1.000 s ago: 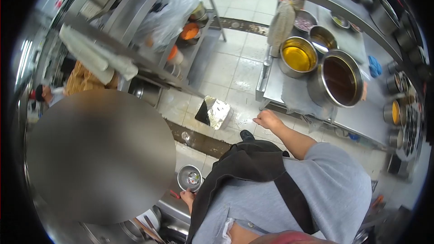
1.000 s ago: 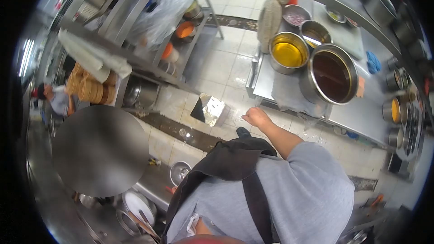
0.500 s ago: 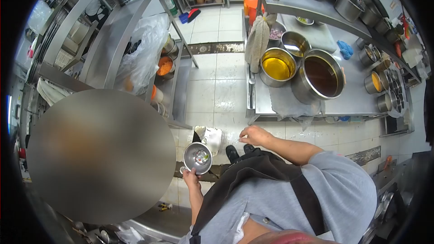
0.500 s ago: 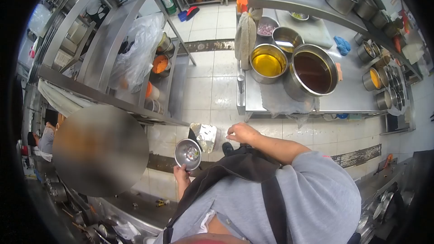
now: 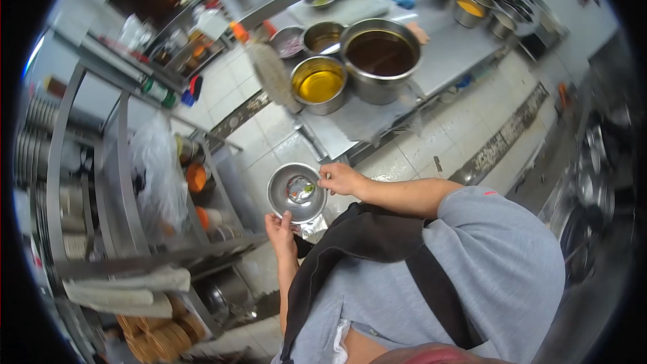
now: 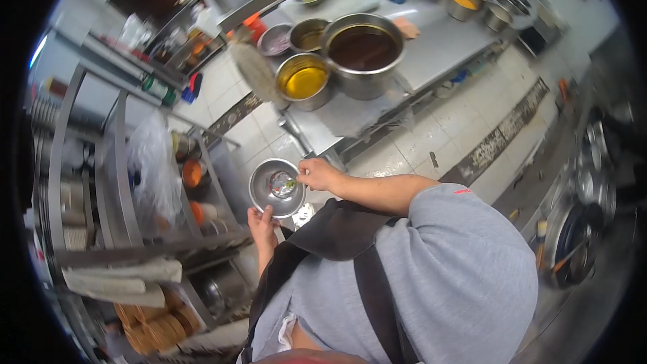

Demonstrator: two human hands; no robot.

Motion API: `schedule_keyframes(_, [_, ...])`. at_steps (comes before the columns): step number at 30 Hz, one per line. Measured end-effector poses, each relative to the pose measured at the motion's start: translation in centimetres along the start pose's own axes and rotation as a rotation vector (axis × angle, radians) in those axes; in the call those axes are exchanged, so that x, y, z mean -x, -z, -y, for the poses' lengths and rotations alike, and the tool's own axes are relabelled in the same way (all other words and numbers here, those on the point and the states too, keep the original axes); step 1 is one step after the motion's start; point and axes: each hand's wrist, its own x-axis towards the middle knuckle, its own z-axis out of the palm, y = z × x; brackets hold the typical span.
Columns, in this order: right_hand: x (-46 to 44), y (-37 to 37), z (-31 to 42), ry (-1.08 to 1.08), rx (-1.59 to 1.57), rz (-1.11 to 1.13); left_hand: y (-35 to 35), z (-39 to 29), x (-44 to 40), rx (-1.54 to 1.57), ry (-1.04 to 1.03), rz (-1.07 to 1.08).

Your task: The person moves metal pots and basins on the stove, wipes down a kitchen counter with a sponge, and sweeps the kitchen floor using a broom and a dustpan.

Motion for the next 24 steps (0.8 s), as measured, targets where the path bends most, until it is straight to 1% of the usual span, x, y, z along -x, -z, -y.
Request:
schedule_keyframes(2, [0.9,2.4,-2.1,-0.081,-0.084,-0.113,-2.1,-0.5,-0.3,-0.075,0.125,0.2])
schedule_keyframes(3, [1.7,3.9,-3.3,-0.114,-0.112,-0.131,-2.8,-0.8,-0.3,-0.06,0.216,0.317])
schedule_keyframes(5, [3.9,7.0,-6.4,-0.22,-0.101,-0.23,-3.4,0.1,-0.7,-0.113,0.247,0.358])
schedule_keyframes(6, [5.5,8.4,-8.4,-0.25,-0.168,-0.309,-3.2,1.0,-0.9,-0.144,0.278,0.364])
schedule_keyframes(7, [7.1,9.8,-10.6,-0.277,-0.234,-0.38,-2.1,3.2,-1.4,-0.142,0.3,0.324])
schedule_keyframes(8, [8.9,11.4,-13.1,-0.401,-0.237,-0.451,0.4,6.5,-2.2,-0.28,0.262,0.311])
schedule_keyframes(9, [11.1,13.2,-14.0,-0.497,-0.262,-0.52,2.8,9.8,-3.0,-0.418,0.228,0.296])
schedule_keyframes(11, [14.8,16.8,-17.4,-0.667,-0.225,-0.707,13.7,21.9,-5.1,-1.115,0.004,0.342])
schedule_keyframes(12, [16.7,18.2,-18.4,-0.68,-0.271,-0.887,15.5,22.6,-3.7,-1.215,0.148,0.344])
schedule_keyframes(13, [18.5,20.5,-20.6,-0.688,-0.269,-0.881,15.7,22.1,-1.9,-1.179,0.35,0.323])
schedule_keyframes(14, [20.2,23.2,-23.5,-0.721,-0.127,-0.987,16.2,22.0,-0.1,-1.158,0.513,0.302])
schedule_keyframes(16, [21.3,27.9,-27.5,-0.772,0.172,-1.181,16.6,21.5,2.8,-1.104,0.679,0.262])
schedule_keyframes(18, [19.7,32.1,-21.1,-0.708,-0.024,-1.317,16.1,21.0,5.0,-1.069,0.754,0.242])
schedule_keyframes(19, [18.3,34.3,-20.3,-0.706,-0.017,-1.305,15.4,20.9,5.6,-1.053,0.775,0.231])
schedule_keyframes(21, [14.5,38.8,-19.6,-0.431,-0.196,-1.413,13.6,20.5,6.0,-1.014,0.79,0.203])
schedule_keyframes(22, [12.1,41.0,-19.5,-0.42,-0.192,-1.393,12.6,20.4,6.0,-0.992,0.788,0.181])
schedule_keyframes(24, [6.4,45.1,-19.1,-0.292,-0.272,-1.298,10.0,19.5,5.5,-0.941,0.759,0.138])
